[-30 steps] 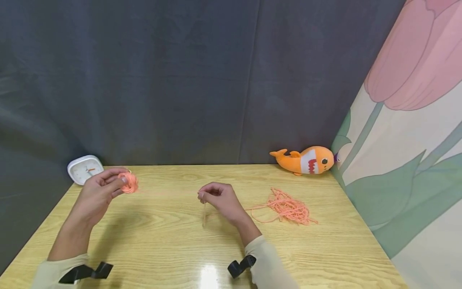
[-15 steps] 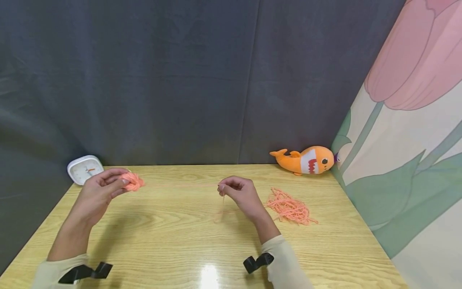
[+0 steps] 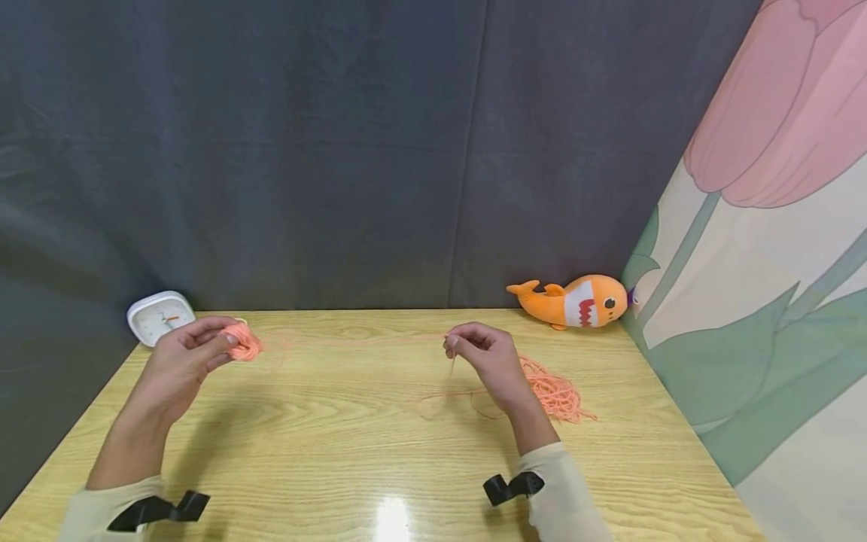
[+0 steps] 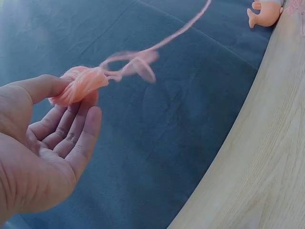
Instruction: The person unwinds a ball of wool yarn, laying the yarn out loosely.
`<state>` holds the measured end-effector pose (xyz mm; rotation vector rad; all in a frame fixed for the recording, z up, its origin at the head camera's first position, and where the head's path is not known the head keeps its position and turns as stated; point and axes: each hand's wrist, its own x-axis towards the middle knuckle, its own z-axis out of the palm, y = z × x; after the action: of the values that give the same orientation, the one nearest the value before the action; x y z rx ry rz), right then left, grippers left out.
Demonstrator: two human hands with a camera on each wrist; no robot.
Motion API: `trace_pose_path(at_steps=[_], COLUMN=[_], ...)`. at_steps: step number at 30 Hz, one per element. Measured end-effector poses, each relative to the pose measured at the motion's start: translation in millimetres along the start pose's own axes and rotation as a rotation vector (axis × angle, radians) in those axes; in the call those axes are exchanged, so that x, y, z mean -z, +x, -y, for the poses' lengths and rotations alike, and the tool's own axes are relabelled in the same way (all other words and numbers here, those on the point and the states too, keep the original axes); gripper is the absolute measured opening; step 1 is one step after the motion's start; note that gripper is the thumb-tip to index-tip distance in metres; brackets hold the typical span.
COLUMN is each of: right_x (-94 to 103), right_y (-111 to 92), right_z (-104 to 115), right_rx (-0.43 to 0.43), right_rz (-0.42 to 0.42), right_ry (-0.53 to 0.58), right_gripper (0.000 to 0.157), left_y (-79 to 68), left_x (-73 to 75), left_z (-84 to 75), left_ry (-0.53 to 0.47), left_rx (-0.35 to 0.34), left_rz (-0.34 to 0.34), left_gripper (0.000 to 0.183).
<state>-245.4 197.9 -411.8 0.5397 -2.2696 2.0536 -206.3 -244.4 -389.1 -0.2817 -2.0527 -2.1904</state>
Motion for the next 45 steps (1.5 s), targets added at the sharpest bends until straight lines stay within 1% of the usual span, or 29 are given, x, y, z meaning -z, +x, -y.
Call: trace_pose_path(at_steps=[6,12,19,26,32,35,39,45], right_x=[18.9,39.6,72.3,106.5,130.0,139.9,152.6,169.9], right_y=[-4,-10,-22,-33,-41,-44,-48,-56], right_z=[2,5,10,11,6,1,-4,-8], right_rx=[0.042,0.069,0.019,0.031,0.069,0.108,0.143,0.147], right_rz=[-0.017,-0.039,-0.12,-0.17,-0.205,-0.214,-0.246,-0.295], right_ry=[0.039,0.041,0.048,0.067,0.107,0.147,0.187,0.234], right_gripper=[0.018,0.018,0.018,0.02,0.015,0.016,0.018,0.017], left_y=[-0.4,-0.9,-1.4,-1.6,-2.0,-2.2,-2.7,-2.2], left_x=[1.0,1.8,4.3,7.1,8.8,9.6,10.0,9.1], left_z=[-1.0,-1.3,-2.0,-2.9,-2.6,-2.7,-3.1,-3.9], left_ry=[-0.014,-0.014,-0.025,-0.047,-0.059,-0.056,-0.051,-0.047], left_rx=[-0.009,-0.016,-0.017,-0.026,-0.026,-0.026,-0.024,-0.03], left_rz=[-0.002,-0.005,-0.02,-0.021,-0.023,-0.027,-0.029,-0.02], left_gripper=[0.015,0.015,0.014,0.016,0.016,0.016,0.015,0.013])
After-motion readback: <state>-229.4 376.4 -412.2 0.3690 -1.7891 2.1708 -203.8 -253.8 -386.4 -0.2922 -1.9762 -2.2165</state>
